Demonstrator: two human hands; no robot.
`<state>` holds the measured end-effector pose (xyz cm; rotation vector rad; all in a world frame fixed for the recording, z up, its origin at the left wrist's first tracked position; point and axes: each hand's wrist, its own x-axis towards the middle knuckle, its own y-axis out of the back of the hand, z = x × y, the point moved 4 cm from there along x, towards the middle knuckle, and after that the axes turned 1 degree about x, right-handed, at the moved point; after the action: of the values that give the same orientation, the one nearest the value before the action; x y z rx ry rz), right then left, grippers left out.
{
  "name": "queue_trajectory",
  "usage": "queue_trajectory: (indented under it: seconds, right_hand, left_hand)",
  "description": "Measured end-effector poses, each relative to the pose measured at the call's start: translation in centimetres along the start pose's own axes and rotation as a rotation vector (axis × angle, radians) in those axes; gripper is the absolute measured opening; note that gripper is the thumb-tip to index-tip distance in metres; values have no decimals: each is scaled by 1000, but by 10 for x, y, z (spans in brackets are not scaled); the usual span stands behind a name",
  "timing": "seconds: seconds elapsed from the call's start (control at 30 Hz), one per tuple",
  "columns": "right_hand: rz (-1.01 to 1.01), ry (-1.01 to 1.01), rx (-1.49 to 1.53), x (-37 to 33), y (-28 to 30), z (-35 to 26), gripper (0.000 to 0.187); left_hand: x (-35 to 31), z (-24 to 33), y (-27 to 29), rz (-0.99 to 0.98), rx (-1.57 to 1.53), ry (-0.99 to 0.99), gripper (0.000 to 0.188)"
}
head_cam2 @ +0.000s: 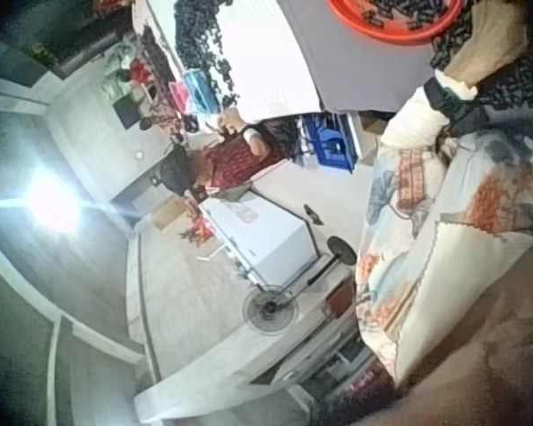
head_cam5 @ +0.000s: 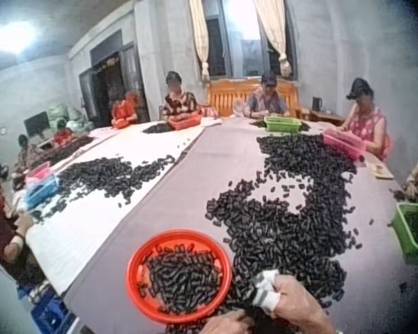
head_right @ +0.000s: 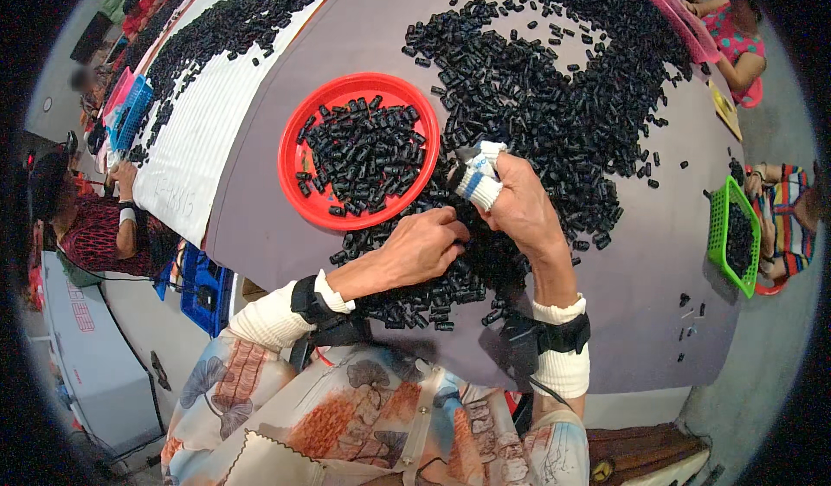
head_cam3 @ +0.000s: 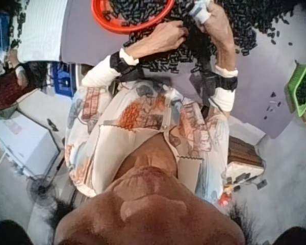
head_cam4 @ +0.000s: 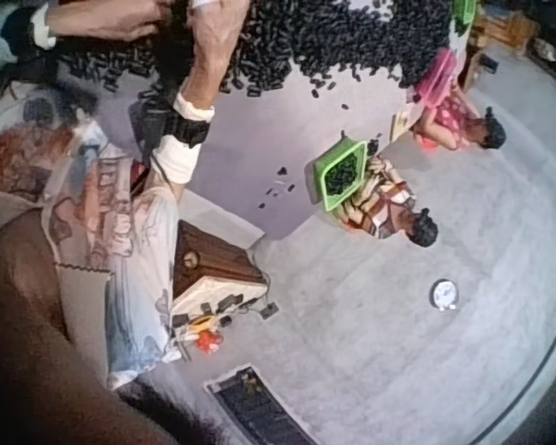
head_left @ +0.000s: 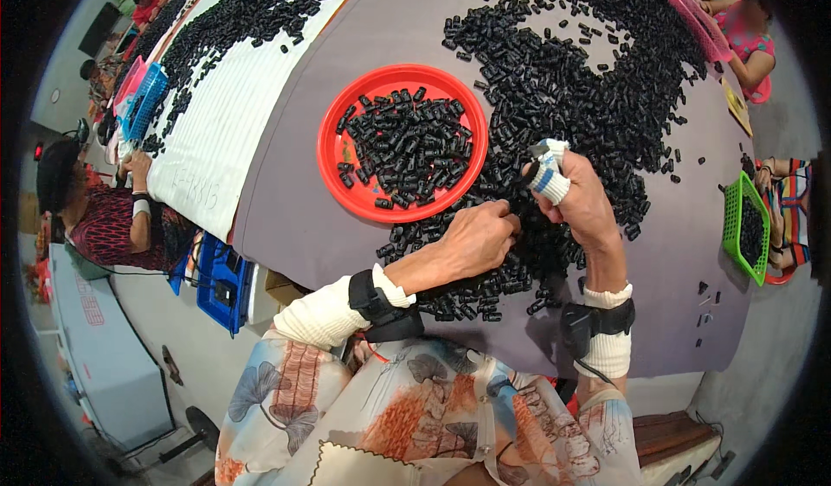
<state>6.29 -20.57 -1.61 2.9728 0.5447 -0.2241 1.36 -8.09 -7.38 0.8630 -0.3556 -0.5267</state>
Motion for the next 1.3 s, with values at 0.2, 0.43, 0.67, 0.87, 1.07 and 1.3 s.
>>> queue_trajectory:
  seconds: [0.2, 0.43, 0.67, 0.87, 1.07, 1.3]
  right_hand:
    - [6, -16, -2, -2, -3, -3, 16]
    - [31, -58, -9, -5, -5, -1, 18]
    - [-13, -49, 0, -4, -8, 4, 12]
    - [-42, -41, -18, -4, -13, 4, 11]
    - [-1, -71, -22, -7, -10, 3, 13]
    - [14, -49, 1, -10, -9, 4, 16]
  left_hand:
    - [0, 11, 4, 101, -67, -61, 24]
    - [-7, 2, -4, -24, 32, -102, 25]
    - [-12, 5, -2, 66, 36, -106, 23]
    - [-8, -1, -4, 29, 108, -77, 22]
    - [-9, -7, 28, 144, -302, -73, 14]
    - [-7, -16, 81, 187, -1259, 327, 14]
